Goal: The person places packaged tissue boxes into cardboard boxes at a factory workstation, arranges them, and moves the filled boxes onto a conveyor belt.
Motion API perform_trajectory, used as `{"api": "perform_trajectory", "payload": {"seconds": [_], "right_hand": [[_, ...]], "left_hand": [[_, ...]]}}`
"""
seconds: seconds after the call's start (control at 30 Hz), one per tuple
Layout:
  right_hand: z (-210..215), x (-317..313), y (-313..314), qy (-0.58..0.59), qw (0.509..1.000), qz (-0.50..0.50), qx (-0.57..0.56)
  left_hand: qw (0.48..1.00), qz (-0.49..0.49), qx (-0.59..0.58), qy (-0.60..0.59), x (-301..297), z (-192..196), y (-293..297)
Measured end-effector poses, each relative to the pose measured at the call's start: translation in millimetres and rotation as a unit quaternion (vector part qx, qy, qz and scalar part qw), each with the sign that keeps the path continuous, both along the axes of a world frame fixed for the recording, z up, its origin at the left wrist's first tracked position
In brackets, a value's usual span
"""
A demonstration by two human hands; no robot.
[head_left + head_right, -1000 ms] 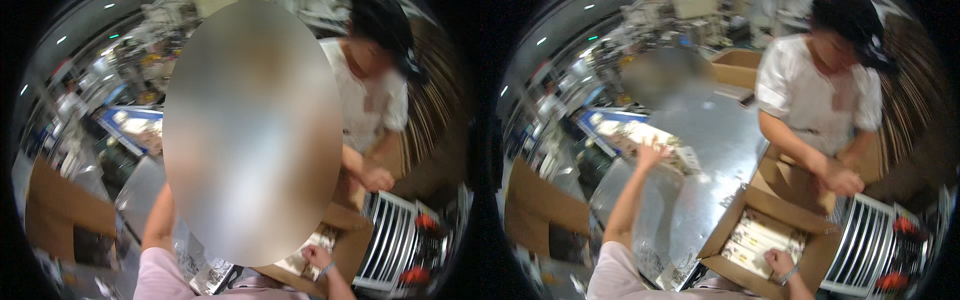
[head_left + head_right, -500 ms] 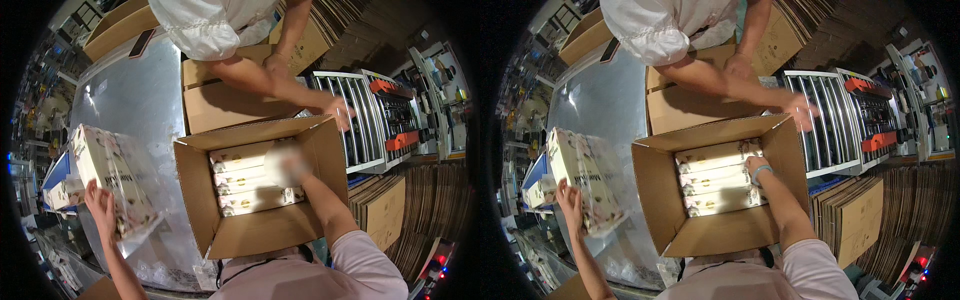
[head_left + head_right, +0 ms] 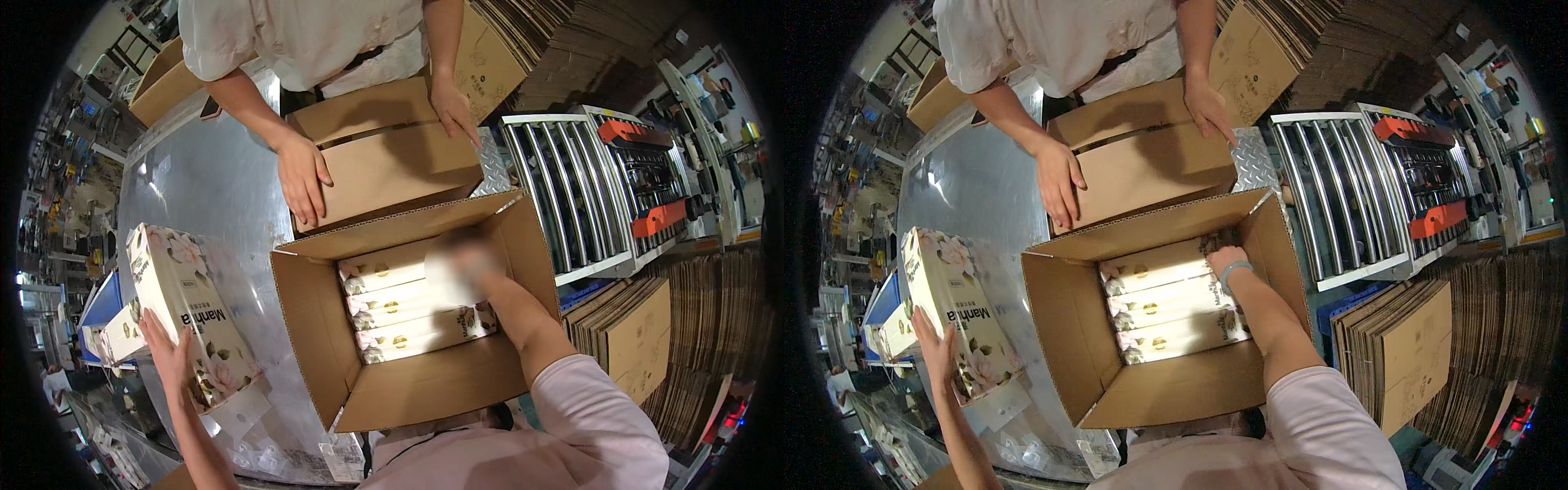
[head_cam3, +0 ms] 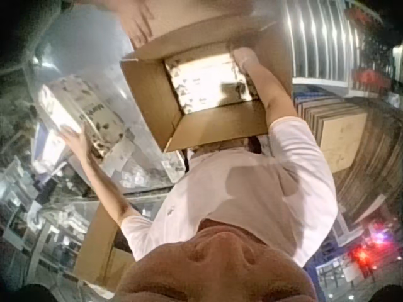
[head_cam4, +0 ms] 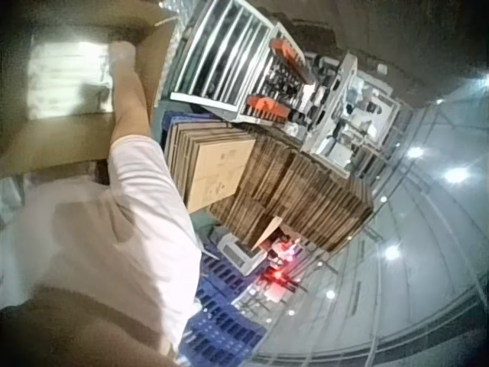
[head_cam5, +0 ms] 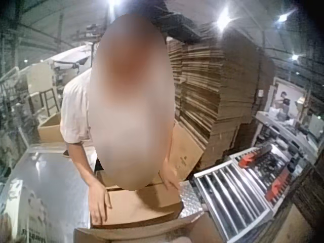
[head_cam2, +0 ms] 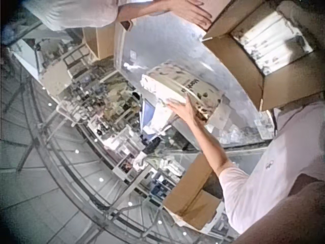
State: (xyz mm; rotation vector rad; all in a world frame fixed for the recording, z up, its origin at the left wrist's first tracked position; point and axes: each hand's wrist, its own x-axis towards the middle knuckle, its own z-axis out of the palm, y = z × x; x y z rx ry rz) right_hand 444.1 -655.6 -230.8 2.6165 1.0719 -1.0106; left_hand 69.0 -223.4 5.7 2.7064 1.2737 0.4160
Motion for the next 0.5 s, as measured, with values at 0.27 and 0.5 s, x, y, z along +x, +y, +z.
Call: {"api": "perform_trajectory", "payload": {"seconds": [0.27, 0.5], "right_hand": [[122.5, -47.8, 34.2, 0.14, 0.984, 0.095, 0.05], [286.5, -59.2, -86.8, -0.176, 0.869, -0.1, 0.451]], "left_hand": [[0.989, 0.132, -0.02, 0.057, 47.1, -26.5, 44.4], [0.983, 0.124, -0.076, 0.115, 34.8, 12.6, -42.7]]}}
